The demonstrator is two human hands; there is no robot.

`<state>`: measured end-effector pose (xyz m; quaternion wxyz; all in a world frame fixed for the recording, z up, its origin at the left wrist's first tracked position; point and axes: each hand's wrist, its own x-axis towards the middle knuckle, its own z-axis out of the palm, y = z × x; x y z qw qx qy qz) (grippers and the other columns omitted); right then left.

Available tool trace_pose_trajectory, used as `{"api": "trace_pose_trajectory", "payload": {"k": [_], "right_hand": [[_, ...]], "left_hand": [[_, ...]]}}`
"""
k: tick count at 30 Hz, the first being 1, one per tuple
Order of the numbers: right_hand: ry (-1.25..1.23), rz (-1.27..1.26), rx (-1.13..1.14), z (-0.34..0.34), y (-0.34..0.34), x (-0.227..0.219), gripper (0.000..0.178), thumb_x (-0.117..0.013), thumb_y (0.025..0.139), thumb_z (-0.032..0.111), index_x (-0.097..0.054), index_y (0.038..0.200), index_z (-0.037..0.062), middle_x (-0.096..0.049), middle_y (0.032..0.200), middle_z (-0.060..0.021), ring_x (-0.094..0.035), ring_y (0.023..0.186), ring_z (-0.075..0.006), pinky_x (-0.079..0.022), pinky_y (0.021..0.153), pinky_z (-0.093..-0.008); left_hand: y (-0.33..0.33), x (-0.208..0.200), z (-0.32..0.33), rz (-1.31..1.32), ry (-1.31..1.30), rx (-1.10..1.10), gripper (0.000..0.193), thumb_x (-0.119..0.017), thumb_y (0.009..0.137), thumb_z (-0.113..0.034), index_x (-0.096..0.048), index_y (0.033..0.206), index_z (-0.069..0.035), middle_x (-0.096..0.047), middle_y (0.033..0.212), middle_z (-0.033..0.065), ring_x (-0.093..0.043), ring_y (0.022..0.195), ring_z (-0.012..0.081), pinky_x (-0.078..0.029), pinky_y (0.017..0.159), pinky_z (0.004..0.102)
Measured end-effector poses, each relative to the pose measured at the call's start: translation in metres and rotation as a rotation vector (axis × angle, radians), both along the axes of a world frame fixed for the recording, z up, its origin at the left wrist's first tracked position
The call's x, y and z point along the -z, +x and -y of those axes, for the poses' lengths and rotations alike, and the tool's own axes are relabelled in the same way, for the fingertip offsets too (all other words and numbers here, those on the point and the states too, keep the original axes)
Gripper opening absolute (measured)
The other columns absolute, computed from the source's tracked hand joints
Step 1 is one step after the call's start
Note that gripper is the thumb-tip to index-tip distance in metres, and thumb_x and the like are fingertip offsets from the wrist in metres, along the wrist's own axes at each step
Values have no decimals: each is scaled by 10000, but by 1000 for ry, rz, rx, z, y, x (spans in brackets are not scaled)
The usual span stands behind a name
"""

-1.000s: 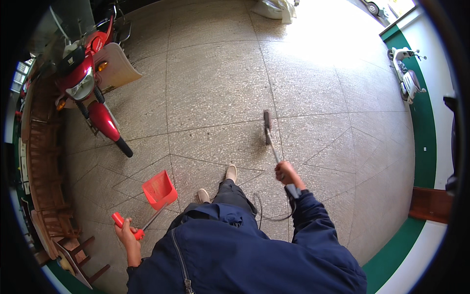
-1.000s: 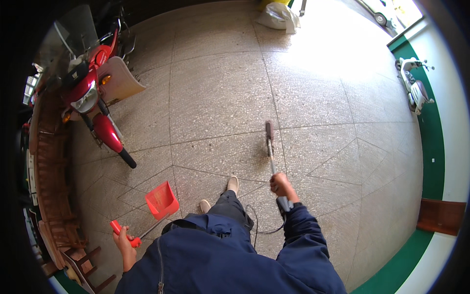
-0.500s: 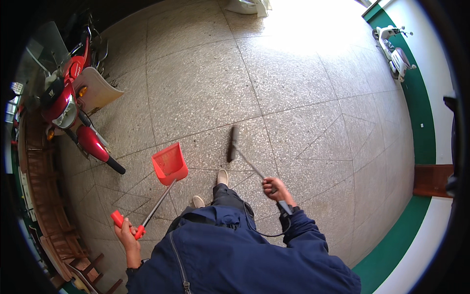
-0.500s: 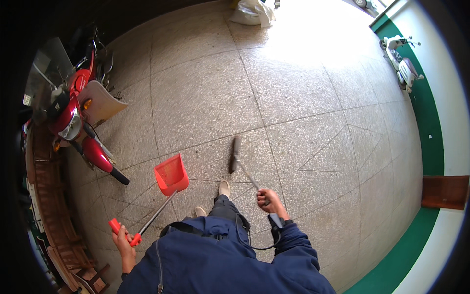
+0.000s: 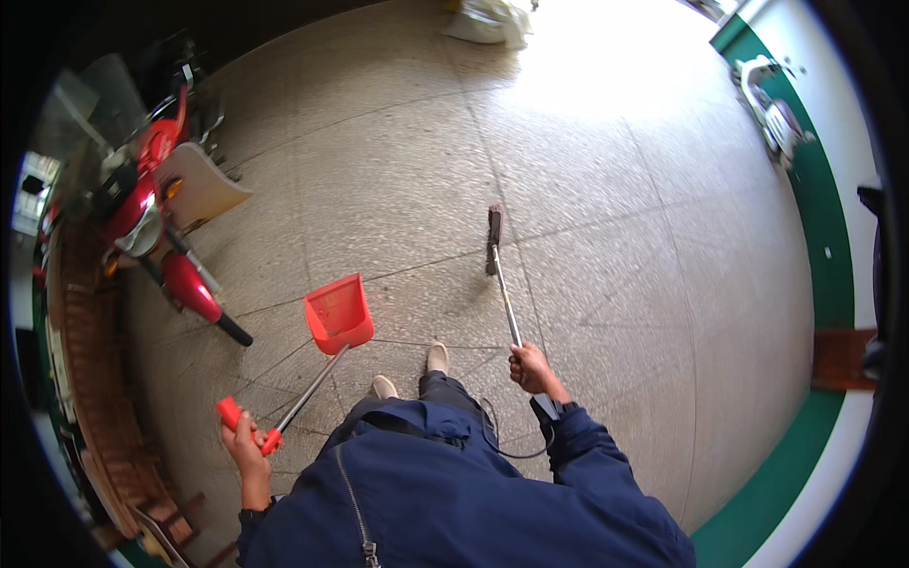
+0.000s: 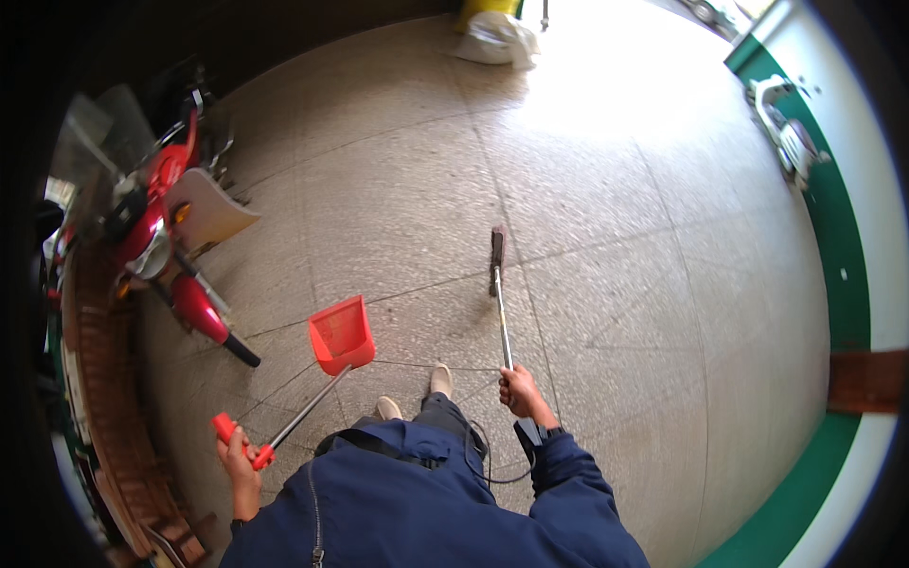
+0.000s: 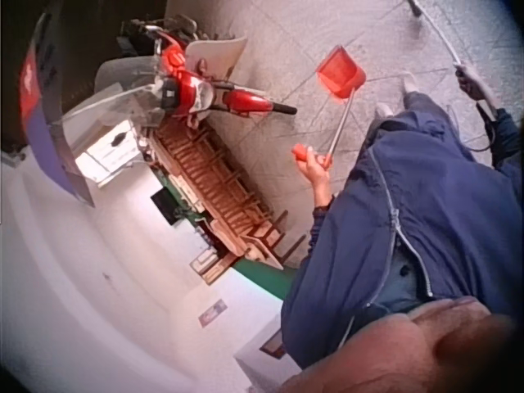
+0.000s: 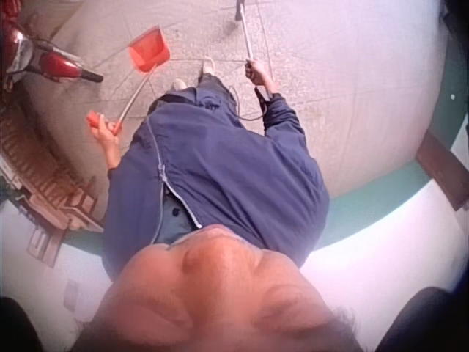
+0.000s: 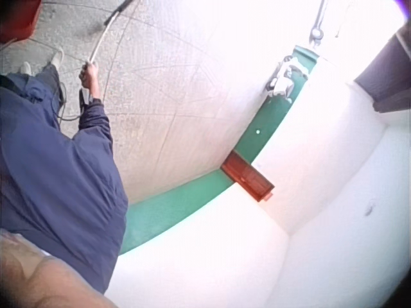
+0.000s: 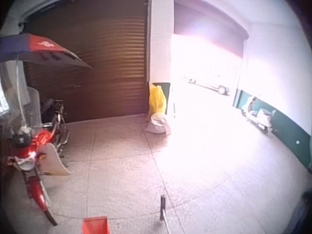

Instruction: The person sweeps the tiled floor with a broom and collects debris into a red dustpan. They move through a living area and a garage-like space, sweeping around furniture and a parked motorcycle, then gather the swept material into the dustpan.

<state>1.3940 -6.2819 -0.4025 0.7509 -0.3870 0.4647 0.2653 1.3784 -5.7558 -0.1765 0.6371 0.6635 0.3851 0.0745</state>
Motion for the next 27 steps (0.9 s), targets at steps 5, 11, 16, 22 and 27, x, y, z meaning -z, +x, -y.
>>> {"api": "trace_pose_trajectory", "payload": {"k": [5,11,16,22,27], "right_hand": [[225,33,-113,-51,36,-21,140,-537,979,165,-415,912,146,-432,689,-3,-352,476,-85,-288,400,-247],[253,18,-597,-104,83,-34,84,-544,957,144,-480,993,102,-537,766,-40,-485,579,-133,-419,482,-288],[-383,100,-1327,-149,122,-4,188,-585,895,229,-586,901,42,-580,746,-98,-606,638,-229,-499,546,-411],[-761,741,-1849,-224,162,35,316,-548,888,279,-633,926,-23,-664,876,-256,-656,860,-433,-524,749,-522],[-749,649,-1985,-332,197,48,332,-538,891,293,-658,951,-10,-673,959,-273,-660,933,-421,-534,791,-511]], "left_hand": [[-15,11,-17,7,-8,-75,216,-570,903,-109,-498,1097,-46,-485,741,20,-421,464,73,-377,431,236],[-42,23,-51,-3,-57,-190,219,-566,901,-134,-512,1094,-46,-499,741,28,-445,483,86,-388,441,235],[-65,49,-75,-66,-43,-305,197,-564,905,-129,-514,1082,-56,-504,758,27,-447,491,88,-397,461,238],[-86,85,-108,-132,-66,-376,121,-556,914,-114,-499,1011,-67,-499,752,21,-451,504,85,-399,474,246],[-110,91,-130,-236,36,-432,101,-558,901,-67,-473,955,-76,-471,703,5,-441,502,75,-376,455,243]]}}
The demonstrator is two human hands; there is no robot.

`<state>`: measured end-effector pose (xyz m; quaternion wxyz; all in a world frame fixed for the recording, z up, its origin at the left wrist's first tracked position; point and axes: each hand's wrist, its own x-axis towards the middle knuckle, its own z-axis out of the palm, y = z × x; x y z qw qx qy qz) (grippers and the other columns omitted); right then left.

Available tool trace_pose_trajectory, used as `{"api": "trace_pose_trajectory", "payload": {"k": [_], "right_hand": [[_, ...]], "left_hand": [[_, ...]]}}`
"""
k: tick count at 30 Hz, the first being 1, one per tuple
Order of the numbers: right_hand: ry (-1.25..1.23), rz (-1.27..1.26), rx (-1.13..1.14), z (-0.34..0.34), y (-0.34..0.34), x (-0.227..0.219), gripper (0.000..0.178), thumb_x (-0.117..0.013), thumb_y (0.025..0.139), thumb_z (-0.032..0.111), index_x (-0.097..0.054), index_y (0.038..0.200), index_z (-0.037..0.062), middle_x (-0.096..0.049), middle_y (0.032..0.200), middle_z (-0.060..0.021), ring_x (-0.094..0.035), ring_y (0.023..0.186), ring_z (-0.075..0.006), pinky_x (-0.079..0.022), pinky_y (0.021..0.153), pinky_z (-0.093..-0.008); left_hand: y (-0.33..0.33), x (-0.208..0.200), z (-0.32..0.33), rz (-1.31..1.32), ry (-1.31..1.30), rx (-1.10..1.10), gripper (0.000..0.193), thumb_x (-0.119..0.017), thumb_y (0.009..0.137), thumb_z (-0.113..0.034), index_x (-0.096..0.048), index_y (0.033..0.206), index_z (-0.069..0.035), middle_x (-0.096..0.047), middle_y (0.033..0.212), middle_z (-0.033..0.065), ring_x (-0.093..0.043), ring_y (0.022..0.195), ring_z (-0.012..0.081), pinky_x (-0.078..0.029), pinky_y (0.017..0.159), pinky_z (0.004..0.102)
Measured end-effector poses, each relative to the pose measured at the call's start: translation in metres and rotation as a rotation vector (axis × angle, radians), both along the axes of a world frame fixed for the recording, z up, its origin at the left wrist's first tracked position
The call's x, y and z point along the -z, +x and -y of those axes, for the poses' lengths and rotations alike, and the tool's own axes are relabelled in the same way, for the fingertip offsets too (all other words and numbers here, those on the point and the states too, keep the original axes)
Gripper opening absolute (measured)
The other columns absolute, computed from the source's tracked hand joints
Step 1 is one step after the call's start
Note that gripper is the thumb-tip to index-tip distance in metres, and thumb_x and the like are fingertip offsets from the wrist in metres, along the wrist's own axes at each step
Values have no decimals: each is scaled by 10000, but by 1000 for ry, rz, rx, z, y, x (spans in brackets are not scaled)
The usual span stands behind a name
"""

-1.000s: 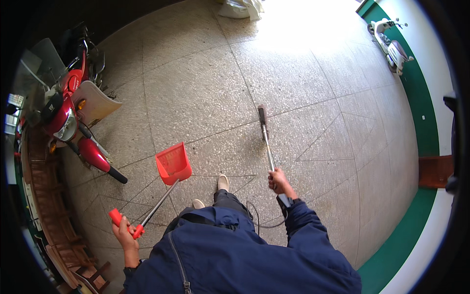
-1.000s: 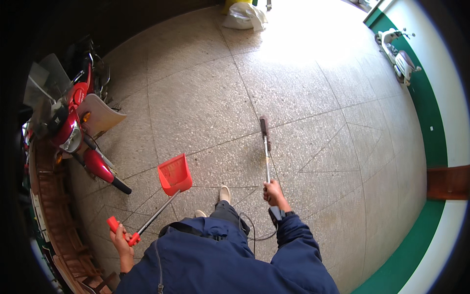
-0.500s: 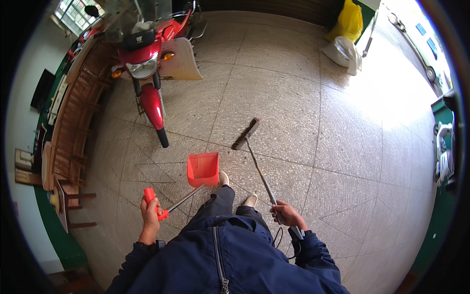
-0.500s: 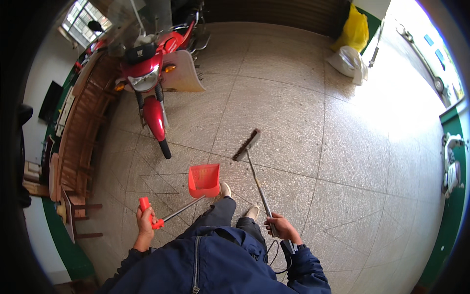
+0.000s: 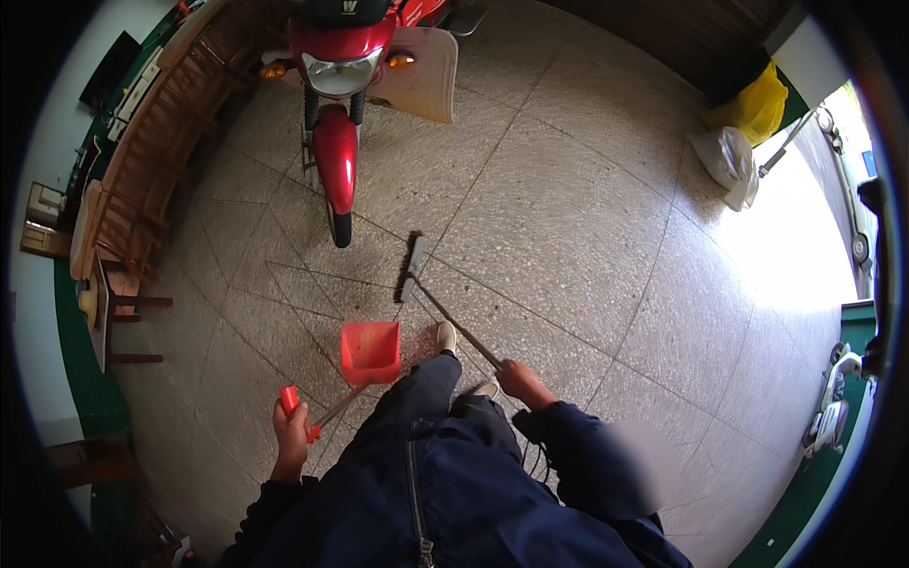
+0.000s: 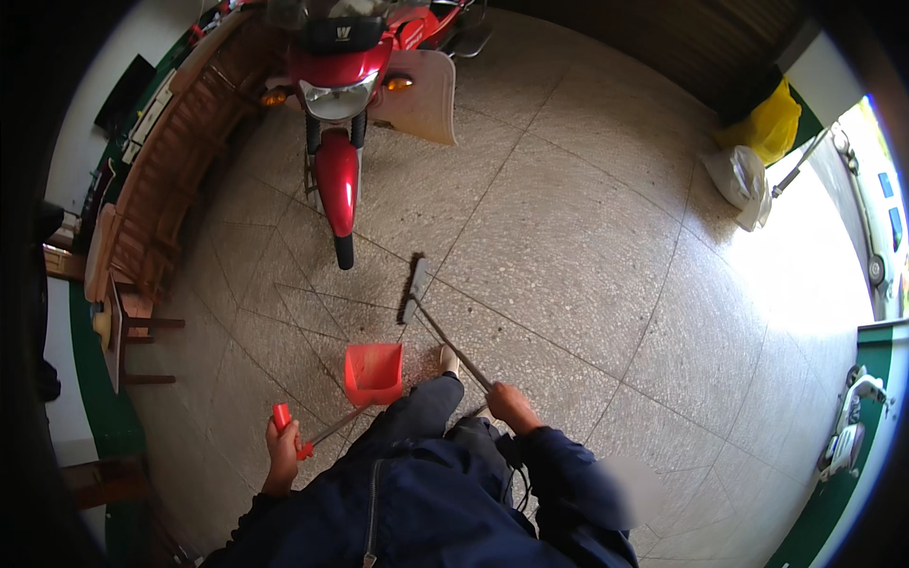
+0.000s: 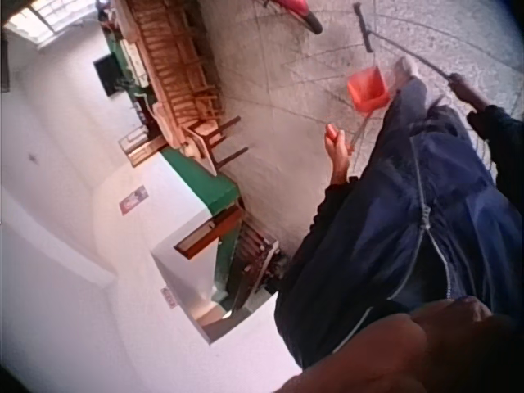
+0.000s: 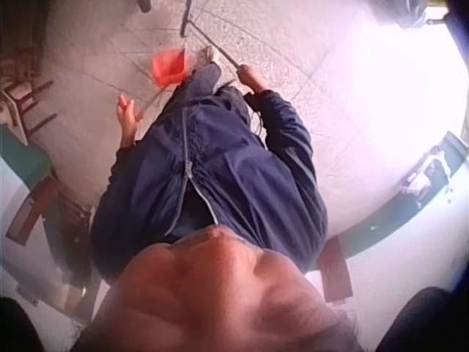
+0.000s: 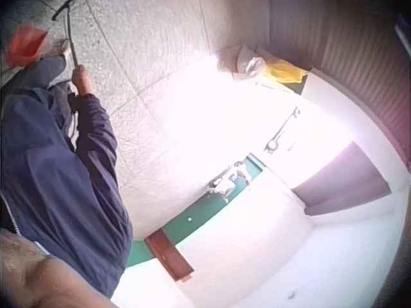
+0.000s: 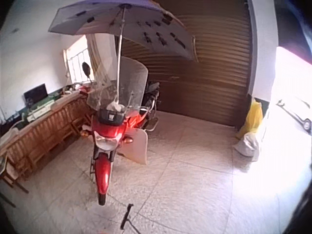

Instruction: The person sweeps the tiled floor with a broom and collects debris into a red dustpan. They move through a living area and a garage-like space, sweeping around furniture and a parked motorcycle, then gather the swept material into the dustpan.

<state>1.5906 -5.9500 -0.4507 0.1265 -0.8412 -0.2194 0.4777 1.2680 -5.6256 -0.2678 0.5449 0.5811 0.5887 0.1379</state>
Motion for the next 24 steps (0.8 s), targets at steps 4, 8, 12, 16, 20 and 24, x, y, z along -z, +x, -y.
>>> {"api": "trace_pose_trajectory", "payload": {"k": [4,8,12,16,20,24], "right_hand": [[36,-46,-97,-108,22,11,279,-519,885,223,-661,969,-2,-682,960,-253,-664,921,-416,-538,777,-512],[151,28,-115,-174,37,26,261,-499,871,150,-667,1001,0,-682,972,-248,-662,926,-420,-539,783,-504],[100,64,-38,-160,54,53,255,-499,859,131,-666,995,-5,-674,967,-263,-655,934,-431,-535,785,-511],[-97,108,-50,-25,81,70,255,-508,864,148,-668,1015,19,-678,990,-241,-649,939,-436,-535,775,-514],[-506,157,50,130,89,21,233,-521,885,187,-655,1045,85,-686,1026,-197,-661,969,-401,-549,766,-499],[-653,320,178,185,96,-53,210,-550,856,204,-678,950,66,-693,944,-214,-671,892,-423,-545,724,-506]], "left_hand": [[-8,-8,-17,-72,-34,-125,132,-558,887,-28,-446,911,-93,-441,660,-5,-418,477,69,-359,423,247],[2,-20,-31,-137,-110,-199,121,-528,893,-64,-417,931,-94,-393,582,-2,-365,398,79,-416,385,267],[19,-16,-51,-140,-149,-185,120,-528,892,-69,-421,940,-92,-393,574,-1,-362,387,80,-405,366,269],[37,5,-78,-97,-105,-51,118,-545,891,-54,-439,935,-82,-421,610,-3,-366,391,71,-351,357,256],[56,22,-94,-81,-103,-2,122,-555,894,-51,-459,969,-64,-438,642,-3,-372,403,64,-326,360,250],[76,31,-103,-88,-120,28,141,-559,898,-52,-473,1010,-49,-450,677,5,-385,417,64,-323,367,249]]}}
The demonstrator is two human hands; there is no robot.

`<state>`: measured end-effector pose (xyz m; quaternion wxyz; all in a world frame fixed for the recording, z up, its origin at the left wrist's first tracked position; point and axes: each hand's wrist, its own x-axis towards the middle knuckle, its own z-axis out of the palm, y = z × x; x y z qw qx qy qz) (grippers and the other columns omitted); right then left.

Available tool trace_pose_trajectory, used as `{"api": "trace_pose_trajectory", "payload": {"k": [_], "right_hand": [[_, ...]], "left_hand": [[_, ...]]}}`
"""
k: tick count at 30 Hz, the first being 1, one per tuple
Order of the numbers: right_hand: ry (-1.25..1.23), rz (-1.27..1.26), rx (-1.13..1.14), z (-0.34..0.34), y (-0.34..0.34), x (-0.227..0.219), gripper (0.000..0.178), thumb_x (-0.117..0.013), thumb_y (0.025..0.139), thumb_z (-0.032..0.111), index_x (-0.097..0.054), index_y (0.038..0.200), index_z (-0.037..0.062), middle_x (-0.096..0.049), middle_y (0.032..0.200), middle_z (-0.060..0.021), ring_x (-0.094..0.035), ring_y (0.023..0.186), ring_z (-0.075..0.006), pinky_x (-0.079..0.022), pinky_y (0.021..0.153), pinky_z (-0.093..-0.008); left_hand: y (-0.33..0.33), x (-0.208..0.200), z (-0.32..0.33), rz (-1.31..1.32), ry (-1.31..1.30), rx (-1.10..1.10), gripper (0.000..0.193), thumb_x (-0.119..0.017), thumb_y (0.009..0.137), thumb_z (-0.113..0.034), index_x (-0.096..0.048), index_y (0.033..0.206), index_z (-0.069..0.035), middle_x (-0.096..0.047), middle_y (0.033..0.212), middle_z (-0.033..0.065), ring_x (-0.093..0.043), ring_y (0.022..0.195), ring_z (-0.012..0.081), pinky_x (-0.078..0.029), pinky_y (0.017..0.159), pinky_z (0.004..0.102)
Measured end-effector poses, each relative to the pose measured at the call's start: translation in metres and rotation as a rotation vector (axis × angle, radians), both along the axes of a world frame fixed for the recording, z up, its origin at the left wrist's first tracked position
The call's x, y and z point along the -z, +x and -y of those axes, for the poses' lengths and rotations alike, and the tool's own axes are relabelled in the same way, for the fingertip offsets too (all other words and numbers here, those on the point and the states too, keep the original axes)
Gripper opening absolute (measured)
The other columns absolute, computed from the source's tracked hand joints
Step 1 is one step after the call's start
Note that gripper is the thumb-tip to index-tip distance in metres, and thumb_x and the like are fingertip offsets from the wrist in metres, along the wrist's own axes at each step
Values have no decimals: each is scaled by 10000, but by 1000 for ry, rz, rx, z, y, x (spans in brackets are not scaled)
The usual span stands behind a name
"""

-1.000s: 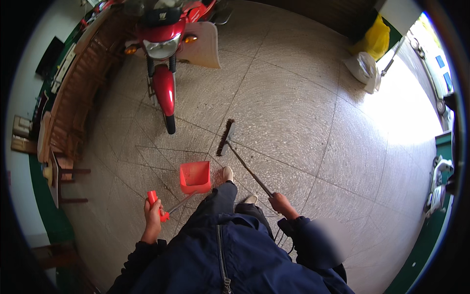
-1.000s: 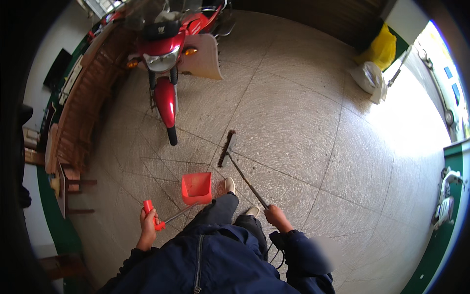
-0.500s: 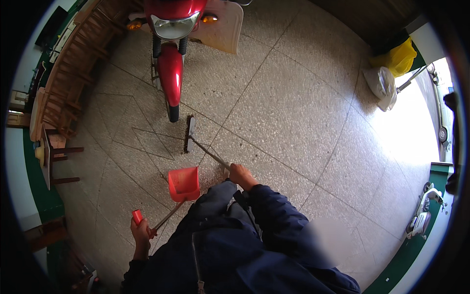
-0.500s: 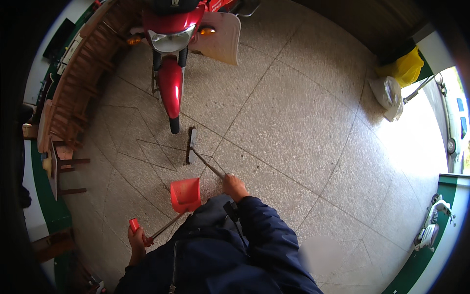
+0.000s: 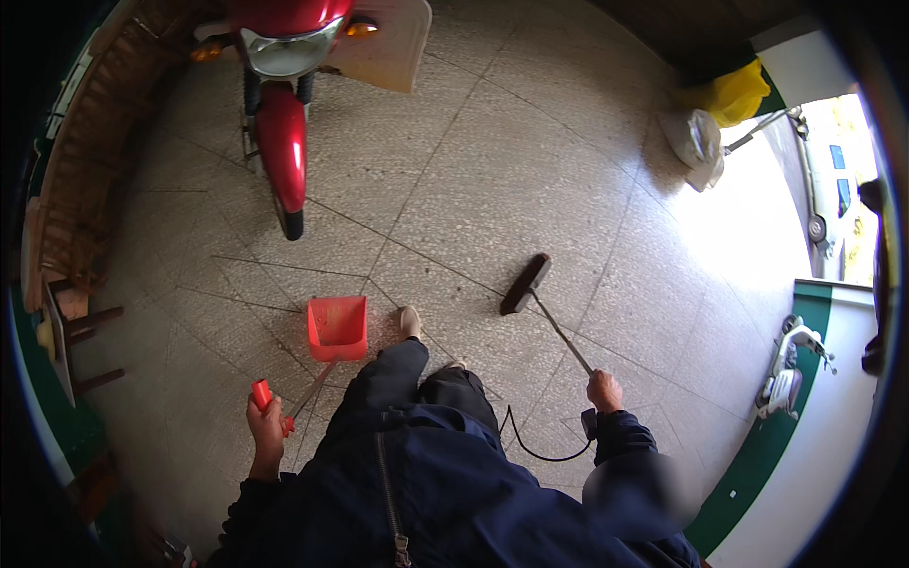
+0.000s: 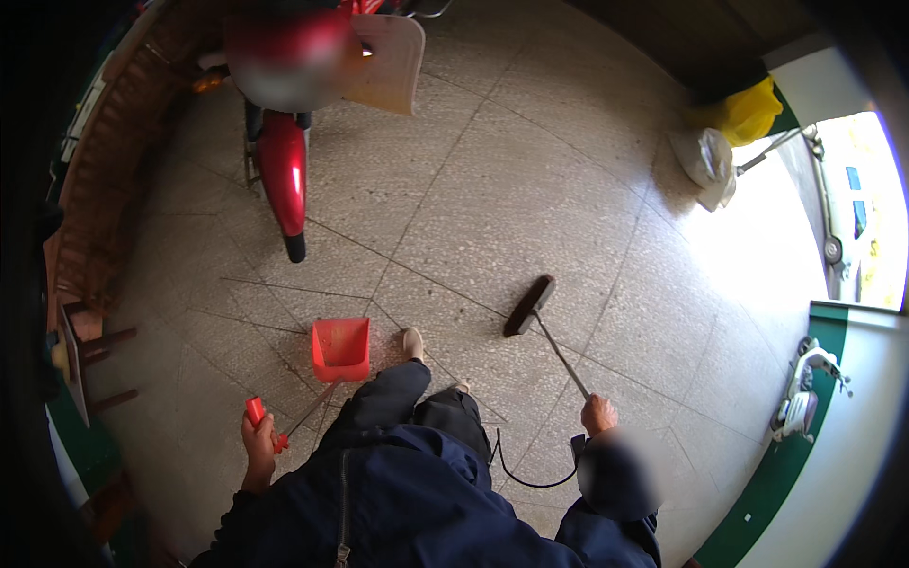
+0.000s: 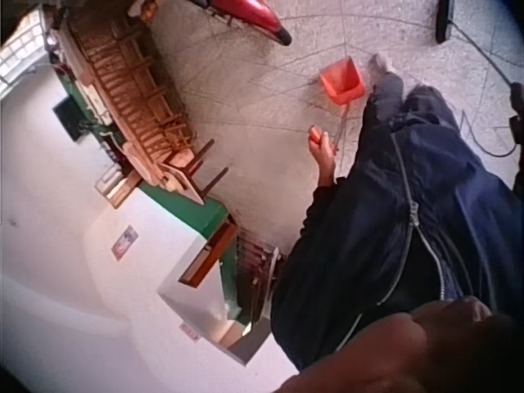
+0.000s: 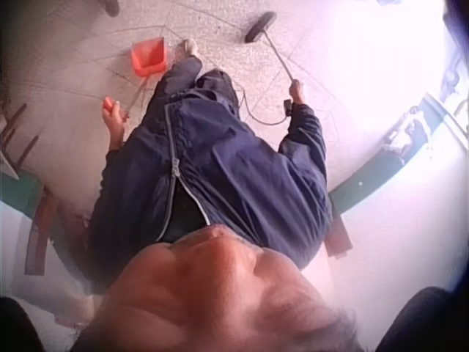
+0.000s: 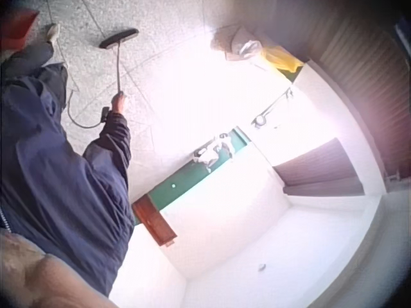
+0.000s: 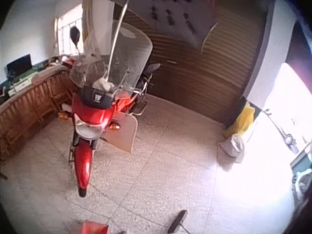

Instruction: The person sweeps the tiled floor with a broom and collects debris into a red dustpan. They move through a living area and a garage-like space, sweeping around furniture and a parked motorcycle, then gather the swept material into the dustpan.

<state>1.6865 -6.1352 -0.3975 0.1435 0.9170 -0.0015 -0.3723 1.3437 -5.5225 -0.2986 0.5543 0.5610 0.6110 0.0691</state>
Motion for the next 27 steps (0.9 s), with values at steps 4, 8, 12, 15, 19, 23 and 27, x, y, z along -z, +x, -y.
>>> {"api": "trace_pose_trajectory", "payload": {"k": [4,8,12,15,19,23,27], "right_hand": [[-17,49,53,-6,7,-46,216,-528,870,203,-681,933,63,-689,900,-228,-674,846,-430,-546,698,-507],[57,62,31,-45,15,-58,216,-485,920,211,-638,944,62,-681,886,-241,-659,850,-448,-529,698,-537],[261,18,-95,-130,37,-39,198,-466,948,256,-524,1035,88,-667,830,-245,-653,795,-457,-511,666,-558],[392,-90,-203,-219,62,-11,213,-466,948,249,-509,1090,95,-673,856,-235,-656,823,-451,-507,689,-555],[513,-194,-431,-345,96,30,258,-456,936,210,-493,1162,91,-680,909,-220,-666,862,-430,-514,697,-542],[610,-263,-623,-451,124,65,301,-458,924,192,-519,1201,91,-686,993,-202,-668,928,-404,-533,746,-508],[605,-293,-628,-491,146,100,290,-460,924,225,-582,1156,102,-682,1037,-200,-664,964,-396,-536,786,-494]], "left_hand": [[13,5,-5,8,-11,24,134,-560,897,-52,-479,1004,-44,-440,702,1,-383,436,59,-329,381,244],[17,8,-4,-24,-17,12,179,-558,892,-47,-496,1057,-15,-455,731,11,-382,458,53,-330,402,235],[14,10,0,-86,-51,-3,264,-557,883,-36,-508,1135,25,-489,753,29,-386,464,53,-343,409,232],[8,2,7,13,-70,18,266,-536,881,-25,-503,1142,8,-477,723,20,-377,448,52,-341,392,240],[9,-20,20,-51,-93,-90,220,-542,864,-49,-487,1074,-13,-480,712,30,-459,456,99,-391,391,260],[25,-39,44,-202,-76,-292,279,-544,839,-55,-490,1109,-13,-493,721,50,-510,467,144,-441,406,278],[37,-45,67,-249,-65,-439,288,-559,839,-65,-491,1116,-22,-500,721,51,-503,456,144,-441,400,278]]}}
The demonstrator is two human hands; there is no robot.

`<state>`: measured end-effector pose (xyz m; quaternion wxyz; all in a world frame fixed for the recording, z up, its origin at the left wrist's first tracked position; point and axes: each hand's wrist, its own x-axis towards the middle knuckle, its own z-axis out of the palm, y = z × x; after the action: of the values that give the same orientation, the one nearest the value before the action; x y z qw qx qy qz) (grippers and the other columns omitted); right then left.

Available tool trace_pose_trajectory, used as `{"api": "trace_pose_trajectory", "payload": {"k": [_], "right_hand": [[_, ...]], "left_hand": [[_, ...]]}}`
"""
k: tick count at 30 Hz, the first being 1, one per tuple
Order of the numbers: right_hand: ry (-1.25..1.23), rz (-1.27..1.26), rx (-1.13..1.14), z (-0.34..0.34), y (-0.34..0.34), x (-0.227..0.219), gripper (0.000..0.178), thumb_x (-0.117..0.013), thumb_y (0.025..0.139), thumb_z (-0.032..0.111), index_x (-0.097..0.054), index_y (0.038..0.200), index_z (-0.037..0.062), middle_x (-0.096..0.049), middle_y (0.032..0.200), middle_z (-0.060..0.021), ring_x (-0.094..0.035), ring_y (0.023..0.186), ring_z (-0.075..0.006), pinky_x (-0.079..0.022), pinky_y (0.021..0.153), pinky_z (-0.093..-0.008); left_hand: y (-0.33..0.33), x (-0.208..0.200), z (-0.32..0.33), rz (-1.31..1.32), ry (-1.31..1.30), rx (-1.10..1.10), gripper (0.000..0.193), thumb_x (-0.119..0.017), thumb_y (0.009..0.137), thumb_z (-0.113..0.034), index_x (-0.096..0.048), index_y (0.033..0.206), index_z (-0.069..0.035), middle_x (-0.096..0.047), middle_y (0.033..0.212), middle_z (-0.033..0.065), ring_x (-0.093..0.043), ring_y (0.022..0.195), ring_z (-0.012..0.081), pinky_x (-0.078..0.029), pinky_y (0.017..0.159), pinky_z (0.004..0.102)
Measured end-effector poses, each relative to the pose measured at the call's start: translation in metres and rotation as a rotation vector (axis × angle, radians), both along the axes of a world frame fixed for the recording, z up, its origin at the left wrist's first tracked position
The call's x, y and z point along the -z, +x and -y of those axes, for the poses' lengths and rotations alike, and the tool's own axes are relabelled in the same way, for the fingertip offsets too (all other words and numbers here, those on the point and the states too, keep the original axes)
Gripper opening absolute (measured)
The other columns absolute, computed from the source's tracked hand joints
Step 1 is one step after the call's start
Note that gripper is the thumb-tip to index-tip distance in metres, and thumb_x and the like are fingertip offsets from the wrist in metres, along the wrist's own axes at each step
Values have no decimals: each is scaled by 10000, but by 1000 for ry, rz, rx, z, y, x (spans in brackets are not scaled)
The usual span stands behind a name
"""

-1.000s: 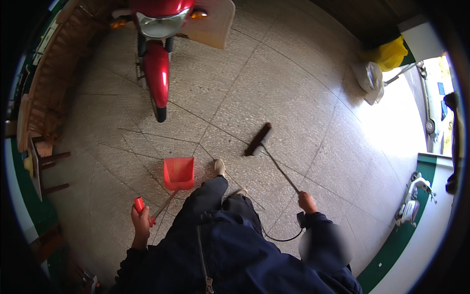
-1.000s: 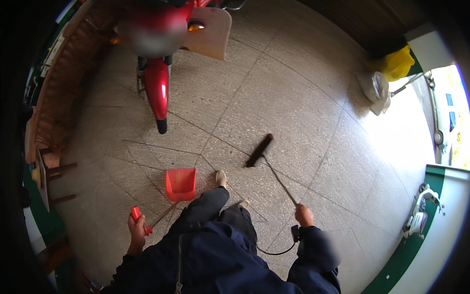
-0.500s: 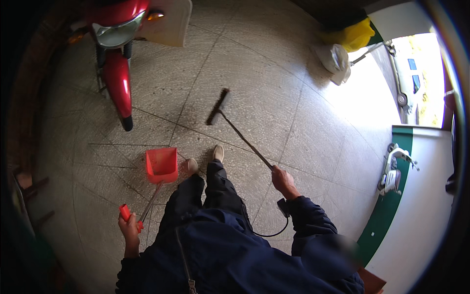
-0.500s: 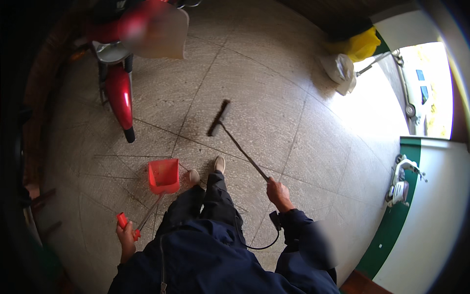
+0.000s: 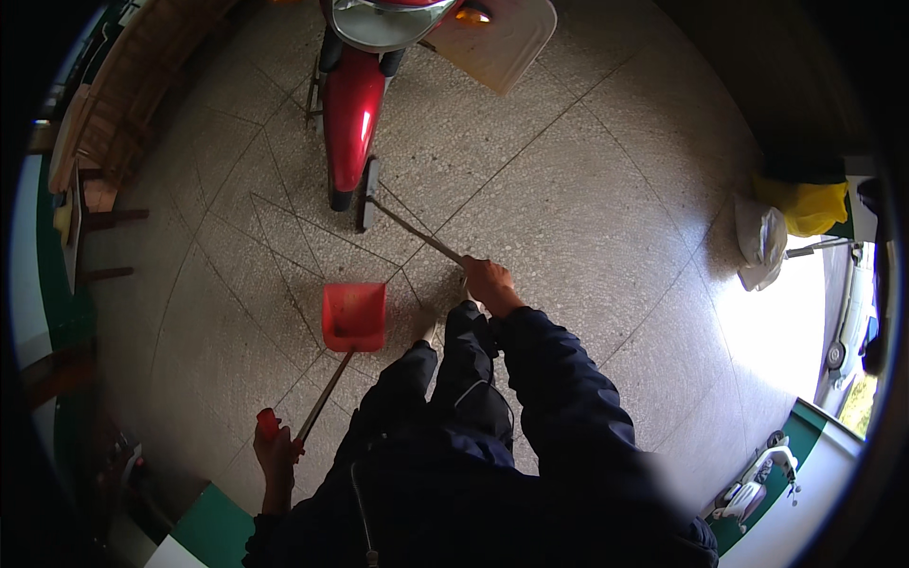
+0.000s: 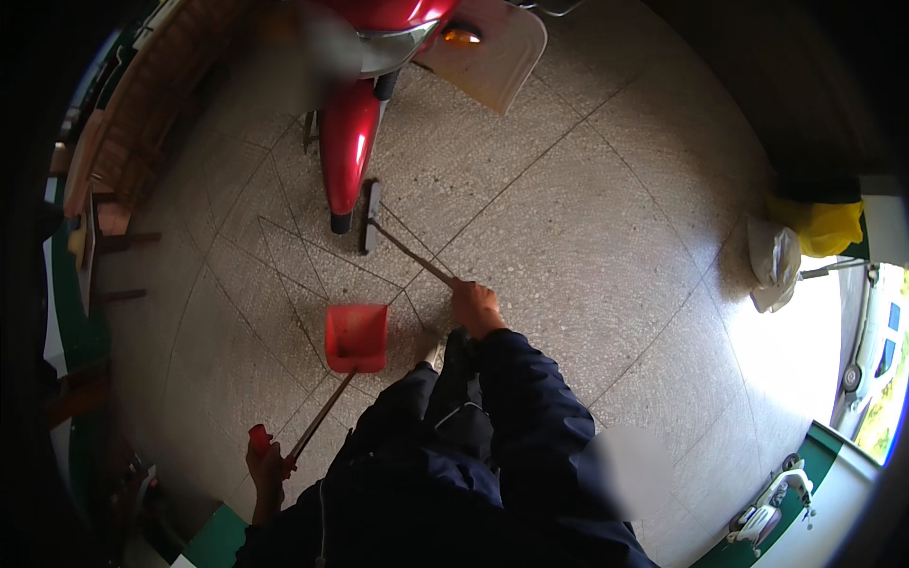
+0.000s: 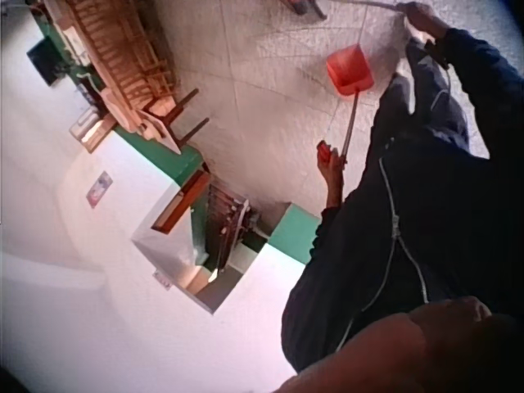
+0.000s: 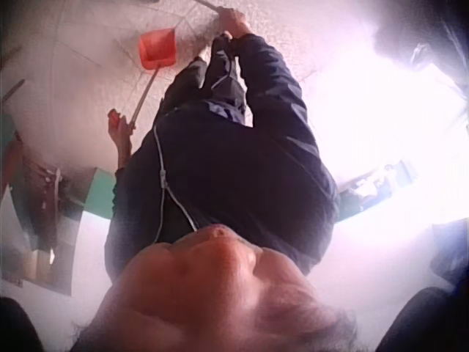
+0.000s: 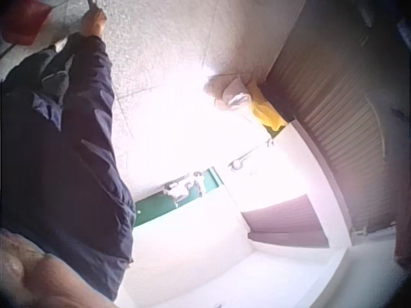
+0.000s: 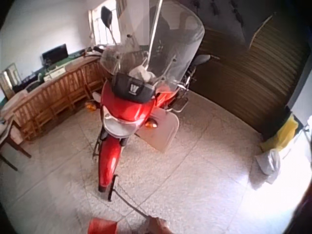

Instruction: The person sweeps the tiled floor with a broom and collects debris into a red dustpan. They move through a living area and a garage-like space, sweeping around furniture and a parked motorcycle, then gather the swept material into the dustpan.

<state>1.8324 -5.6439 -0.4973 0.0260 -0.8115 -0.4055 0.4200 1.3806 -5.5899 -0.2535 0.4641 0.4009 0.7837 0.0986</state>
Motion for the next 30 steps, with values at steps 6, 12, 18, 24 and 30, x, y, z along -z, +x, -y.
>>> {"api": "trace_pose_trajectory", "payload": {"k": [6,12,18,24,30], "right_hand": [[-134,40,104,146,77,33,362,-457,904,159,-563,1250,169,-684,1030,-182,-652,976,-394,-528,777,-513],[-446,189,262,367,120,-60,243,-479,904,175,-570,1127,145,-665,1068,-195,-630,1009,-424,-517,808,-535],[-518,315,437,401,112,-142,218,-495,910,189,-628,1078,151,-673,1008,-218,-643,967,-431,-515,797,-534],[-398,296,422,322,93,-160,339,-479,932,233,-549,1262,266,-673,995,-232,-646,941,-447,-516,759,-546],[-219,149,125,154,105,-86,532,-449,921,202,-368,1440,287,-677,922,-236,-663,875,-435,-518,718,-542]], "left_hand": [[25,13,11,52,56,31,313,-596,861,-140,-489,1131,-25,-502,648,50,-519,422,156,-426,366,286],[50,35,-1,36,74,152,243,-582,847,-113,-491,1058,-33,-468,664,29,-474,427,130,-409,362,274],[62,47,-12,112,43,145,237,-565,844,-81,-505,1068,-34,-476,676,28,-462,426,119,-398,360,273],[72,53,-18,283,47,176,272,-549,848,-52,-512,1116,-26,-493,719,31,-487,476,112,-410,397,267],[83,48,-13,257,9,175,285,-571,846,-53,-514,1124,-28,-522,799,39,-530,553,111,-447,450,259]]}}
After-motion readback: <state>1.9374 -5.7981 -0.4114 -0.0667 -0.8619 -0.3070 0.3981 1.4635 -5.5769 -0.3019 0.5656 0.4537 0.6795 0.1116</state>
